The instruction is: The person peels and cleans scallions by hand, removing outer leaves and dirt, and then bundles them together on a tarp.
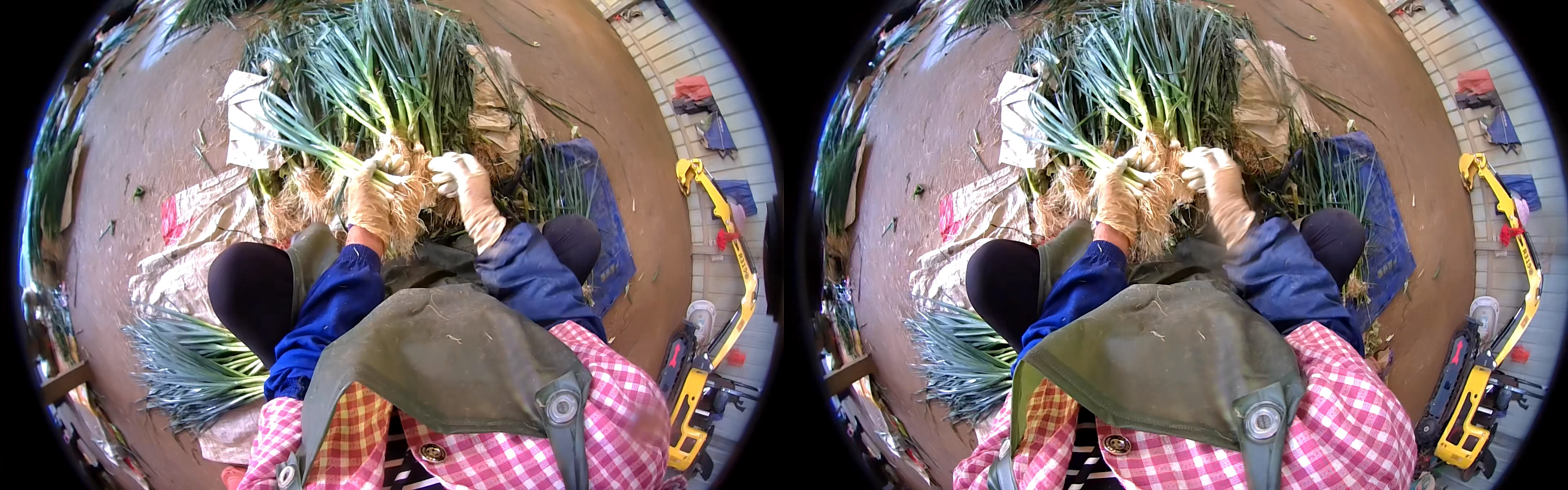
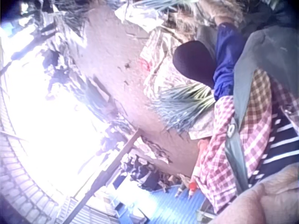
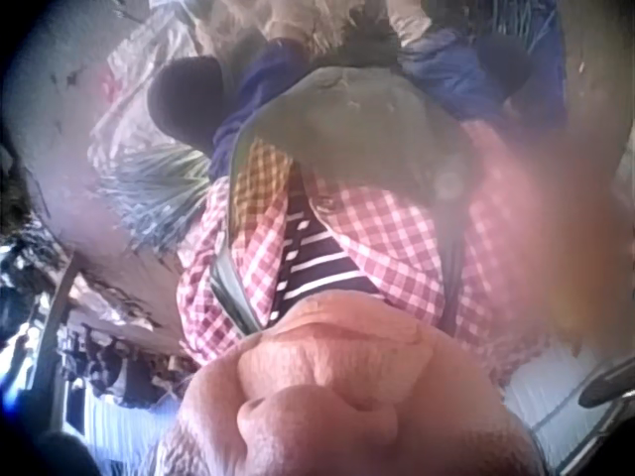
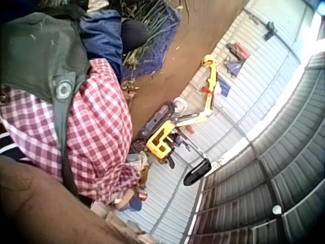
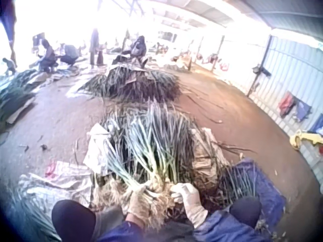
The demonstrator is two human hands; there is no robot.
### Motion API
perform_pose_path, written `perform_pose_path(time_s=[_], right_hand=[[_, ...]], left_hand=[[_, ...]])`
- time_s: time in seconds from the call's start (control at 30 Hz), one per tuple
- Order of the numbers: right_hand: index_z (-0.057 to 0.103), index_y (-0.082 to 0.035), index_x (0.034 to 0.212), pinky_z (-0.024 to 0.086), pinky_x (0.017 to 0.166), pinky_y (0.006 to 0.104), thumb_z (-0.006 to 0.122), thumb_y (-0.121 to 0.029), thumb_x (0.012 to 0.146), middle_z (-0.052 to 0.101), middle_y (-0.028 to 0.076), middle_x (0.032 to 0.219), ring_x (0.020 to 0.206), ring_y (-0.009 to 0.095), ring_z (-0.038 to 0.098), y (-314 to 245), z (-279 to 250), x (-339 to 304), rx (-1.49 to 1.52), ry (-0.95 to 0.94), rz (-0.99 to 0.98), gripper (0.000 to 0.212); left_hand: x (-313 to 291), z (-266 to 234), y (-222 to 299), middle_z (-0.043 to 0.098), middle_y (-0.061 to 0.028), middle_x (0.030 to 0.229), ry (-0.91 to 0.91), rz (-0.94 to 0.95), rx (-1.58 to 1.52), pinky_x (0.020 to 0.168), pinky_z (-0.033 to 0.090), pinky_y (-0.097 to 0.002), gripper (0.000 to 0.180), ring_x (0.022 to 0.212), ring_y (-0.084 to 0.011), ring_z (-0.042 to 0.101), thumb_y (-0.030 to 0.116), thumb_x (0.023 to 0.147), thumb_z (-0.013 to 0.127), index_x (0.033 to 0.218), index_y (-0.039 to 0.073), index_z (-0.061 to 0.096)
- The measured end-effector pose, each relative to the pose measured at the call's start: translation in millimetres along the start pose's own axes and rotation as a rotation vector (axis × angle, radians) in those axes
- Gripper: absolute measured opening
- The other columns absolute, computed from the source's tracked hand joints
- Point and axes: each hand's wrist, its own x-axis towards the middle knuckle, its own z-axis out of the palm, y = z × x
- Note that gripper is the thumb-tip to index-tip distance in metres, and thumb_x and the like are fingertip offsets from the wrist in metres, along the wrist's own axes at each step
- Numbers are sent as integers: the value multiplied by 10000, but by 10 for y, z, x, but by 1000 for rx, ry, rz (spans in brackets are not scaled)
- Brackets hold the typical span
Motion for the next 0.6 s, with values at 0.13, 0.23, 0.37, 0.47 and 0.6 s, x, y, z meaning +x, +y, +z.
perform_pose_path(time_s=[0.13,0.23,0.37,0.47,0.6], right_hand=[[655,-135,1126,520,761,287,643,-204,874,689,47,1006,855,187,653,-253,608,-412,-884,-301,-364,262],[655,-108,1011,510,764,406,620,-231,828,651,134,1005,908,315,641,-45,627,-283,-1255,-324,-474,222],[652,-135,970,523,699,401,585,-238,845,657,112,886,792,307,647,49,610,-251,-1337,-251,-574,176],[647,-120,928,514,637,361,566,-271,900,662,73,813,697,226,637,3,487,141,-1312,-38,-398,173],[619,-124,898,474,647,353,580,-359,918,674,30,802,665,171,622,-287,397,602,-998,58,-146,239]], left_hand=[[134,-245,-8,634,-147,893,111,-60,47,752,548,-385,207,823,-267,640,165,899,573,1012,-8,588],[22,-56,-93,639,-131,889,126,-145,8,754,549,-382,201,820,-266,642,162,891,580,1005,-3,593],[105,-133,-120,636,-127,851,138,-48,75,715,564,-382,179,781,-275,648,156,886,573,969,-2,587],[117,-87,72,599,-104,772,115,37,-65,649,584,-389,155,717,-259,627,173,900,570,860,25,551],[57,-82,123,520,-29,683,107,32,-16,528,455,-301,131,584,-164,505,144,898,585,944,22,591]])
